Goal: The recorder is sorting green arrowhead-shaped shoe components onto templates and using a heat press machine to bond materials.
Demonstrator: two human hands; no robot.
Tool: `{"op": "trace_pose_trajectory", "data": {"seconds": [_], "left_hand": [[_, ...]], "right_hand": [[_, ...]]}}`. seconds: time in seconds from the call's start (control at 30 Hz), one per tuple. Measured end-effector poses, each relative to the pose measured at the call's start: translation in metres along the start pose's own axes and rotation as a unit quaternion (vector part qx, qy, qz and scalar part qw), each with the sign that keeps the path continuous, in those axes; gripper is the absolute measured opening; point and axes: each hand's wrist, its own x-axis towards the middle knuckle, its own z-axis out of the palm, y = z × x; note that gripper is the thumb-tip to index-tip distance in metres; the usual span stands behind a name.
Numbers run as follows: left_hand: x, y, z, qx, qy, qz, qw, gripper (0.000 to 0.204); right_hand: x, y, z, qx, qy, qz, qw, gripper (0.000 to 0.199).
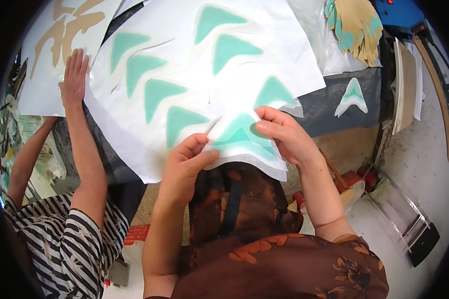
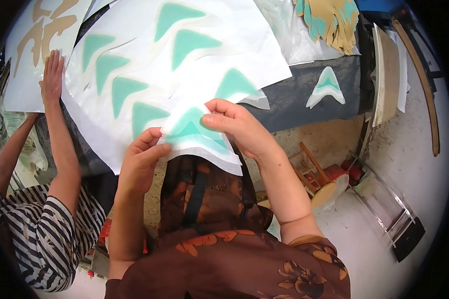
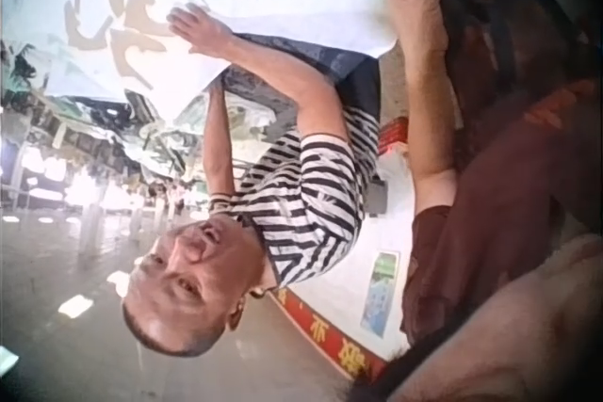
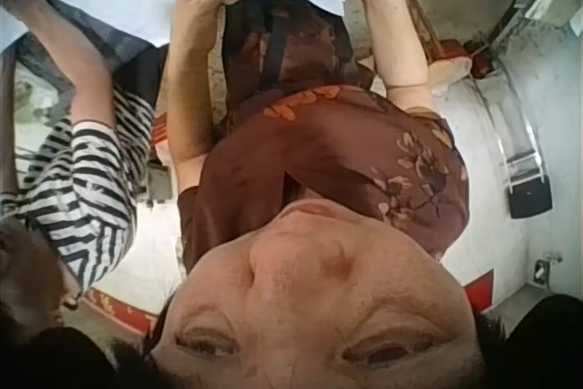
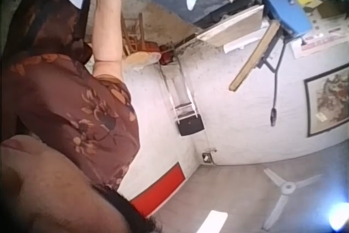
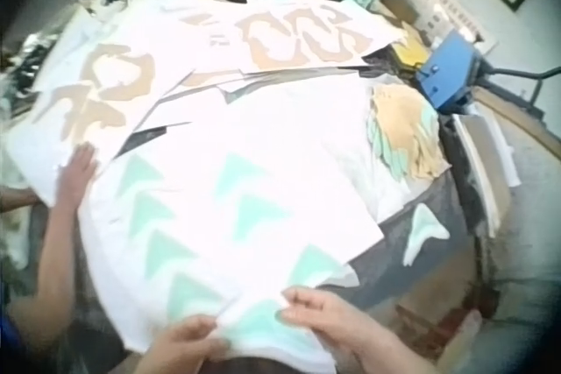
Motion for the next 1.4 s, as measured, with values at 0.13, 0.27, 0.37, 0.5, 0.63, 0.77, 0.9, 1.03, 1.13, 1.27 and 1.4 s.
{"op": "trace_pose_trajectory", "data": {"seconds": [0.13,0.27,0.37,0.5,0.63,0.77,0.9,1.03,1.13,1.27,1.4], "left_hand": [[-0.013,-0.015,-0.010,-0.017,0.017,0.037,0.999,0.024],[-0.024,-0.030,-0.014,0.145,0.105,0.180,0.967,0.030],[-0.043,-0.037,-0.011,0.288,0.141,0.283,0.904,0.044],[-0.057,-0.050,0.008,0.059,-0.036,0.182,0.981,0.075],[-0.049,-0.055,0.009,-0.092,-0.106,0.071,0.987,0.076],[-0.048,-0.066,-0.001,-0.156,-0.086,0.073,0.981,0.065],[-0.049,-0.069,-0.011,-0.153,-0.075,0.058,0.984,0.060],[-0.055,-0.070,-0.014,-0.142,-0.071,0.057,0.986,0.061],[-0.058,-0.071,-0.012,-0.135,-0.083,0.053,0.986,0.061],[-0.062,-0.073,-0.008,-0.119,-0.093,0.047,0.987,0.059],[-0.064,-0.077,-0.003,-0.095,-0.101,0.052,0.989,0.058]], "right_hand": [[-0.005,0.017,0.005,-0.006,-0.025,-0.005,1.000,0.027],[-0.010,0.028,0.015,-0.013,-0.017,-0.020,1.000,0.025],[-0.021,0.031,0.029,-0.117,0.083,-0.116,0.983,0.021],[-0.049,0.040,0.051,-0.368,0.069,-0.225,0.900,0.024],[-0.063,0.053,0.065,-0.297,-0.043,-0.196,0.934,0.033],[-0.081,0.058,0.048,-0.119,-0.024,-0.122,0.985,0.031],[-0.081,0.056,0.016,-0.147,0.141,-0.262,0.943,0.022],[-0.073,0.053,-0.002,-0.175,0.193,-0.283,0.923,0.027],[-0.071,0.054,-0.002,-0.233,0.132,-0.233,0.935,0.033],[-0.070,0.063,0.005,-0.162,0.051,-0.153,0.974,0.024],[-0.069,0.073,0.009,-0.136,0.063,-0.145,0.978,0.016]]}}
